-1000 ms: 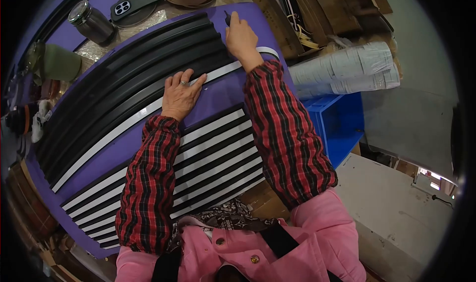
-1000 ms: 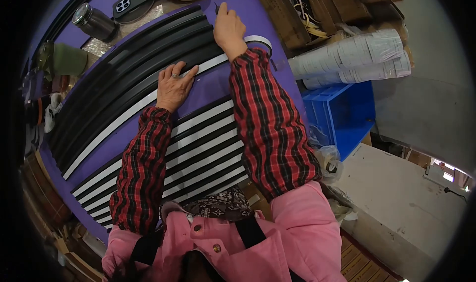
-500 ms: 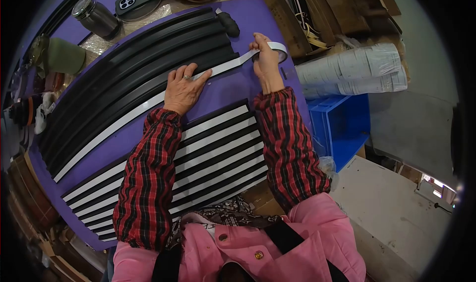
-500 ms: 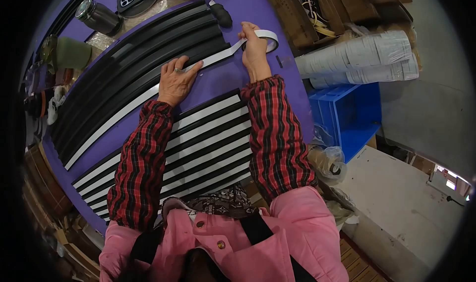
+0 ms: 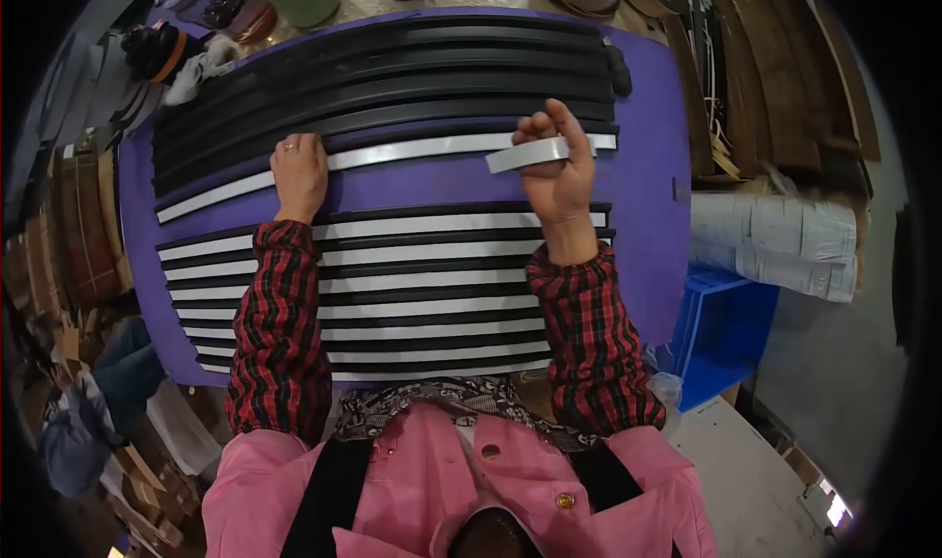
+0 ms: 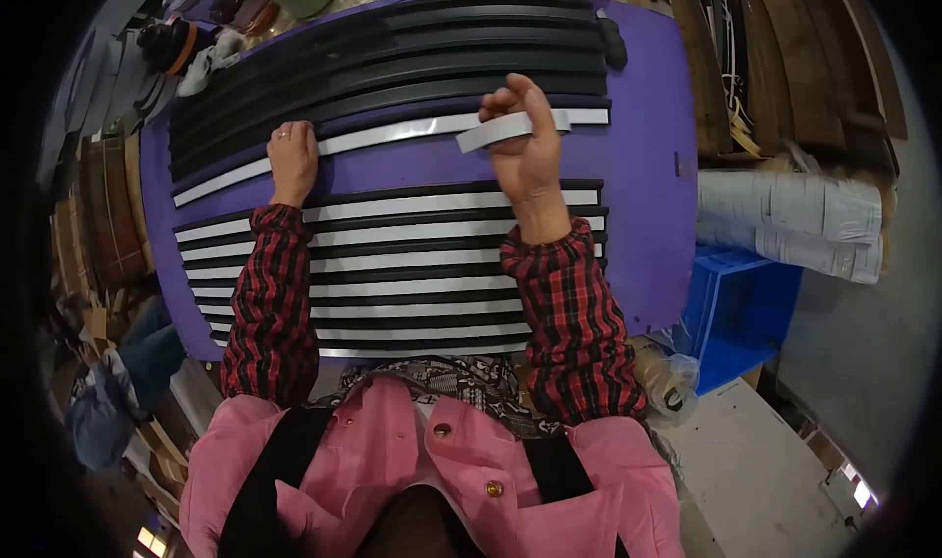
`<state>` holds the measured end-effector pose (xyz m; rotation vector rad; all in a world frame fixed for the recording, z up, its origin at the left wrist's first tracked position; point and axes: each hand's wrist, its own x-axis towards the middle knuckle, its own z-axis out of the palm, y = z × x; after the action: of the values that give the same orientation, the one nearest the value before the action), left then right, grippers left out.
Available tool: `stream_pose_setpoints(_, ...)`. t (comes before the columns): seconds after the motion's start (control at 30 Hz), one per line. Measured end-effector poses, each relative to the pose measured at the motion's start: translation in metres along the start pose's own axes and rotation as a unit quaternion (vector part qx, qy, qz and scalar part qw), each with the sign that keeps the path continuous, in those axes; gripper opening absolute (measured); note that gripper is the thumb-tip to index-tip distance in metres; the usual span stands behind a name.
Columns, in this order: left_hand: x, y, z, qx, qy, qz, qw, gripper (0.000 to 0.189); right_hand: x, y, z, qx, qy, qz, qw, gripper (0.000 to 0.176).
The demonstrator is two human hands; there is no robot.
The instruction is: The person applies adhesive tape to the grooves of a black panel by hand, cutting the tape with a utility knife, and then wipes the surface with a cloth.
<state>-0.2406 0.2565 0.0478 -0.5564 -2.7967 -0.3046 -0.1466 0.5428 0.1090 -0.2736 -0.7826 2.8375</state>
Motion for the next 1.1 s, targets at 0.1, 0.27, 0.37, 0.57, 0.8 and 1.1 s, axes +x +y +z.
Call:
stream_pose_setpoints(0.1, -0.016, 0.000, -0.018, -0.023, -0.204, 0.013, 0.979, 0.015, 0.015, 0.048, 0.033, 0.100, -0.010, 0.053, 0.994, 0.024)
stream_pose_setpoints(0.27, -0.022, 0.063, -0.077, -0.756, -0.100, -0.359, 0.538, 0.026, 0.014, 0.105, 0.077, 0.108, -0.008, 0.112, 0.988, 0.023)
stream_pose_setpoints(0.37, -0.035, 0.044, -0.073, -0.833, -0.046, -0.331, 0.442, 0.020, 0.010, 0.130, 0.090, 0.065, -0.041, 0.125, 0.989, 0.030)
stream_pose_setpoints(0.57, -0.077, -0.168, -0.081, -0.598, 0.015, -0.390, 0.700, 0.017, 0.023, 0.069, 0.042, 0.079, -0.042, -0.012, 0.996, 0.053)
stream_pose_setpoints(0.8, -0.070, -0.305, -0.131, -0.477, -0.027, -0.474, 0.740, 0.017, 0.033, 0.044, 0.012, -0.366, 0.093, -0.224, 0.899, 0.055)
stream_pose_setpoints(1.1, -0.034, -0.334, -0.080, -0.401, -0.040, -0.467, 0.787, 0.011, 0.064, 0.037, -0.023, -0.741, -0.003, -0.106, 0.663, 0.042)
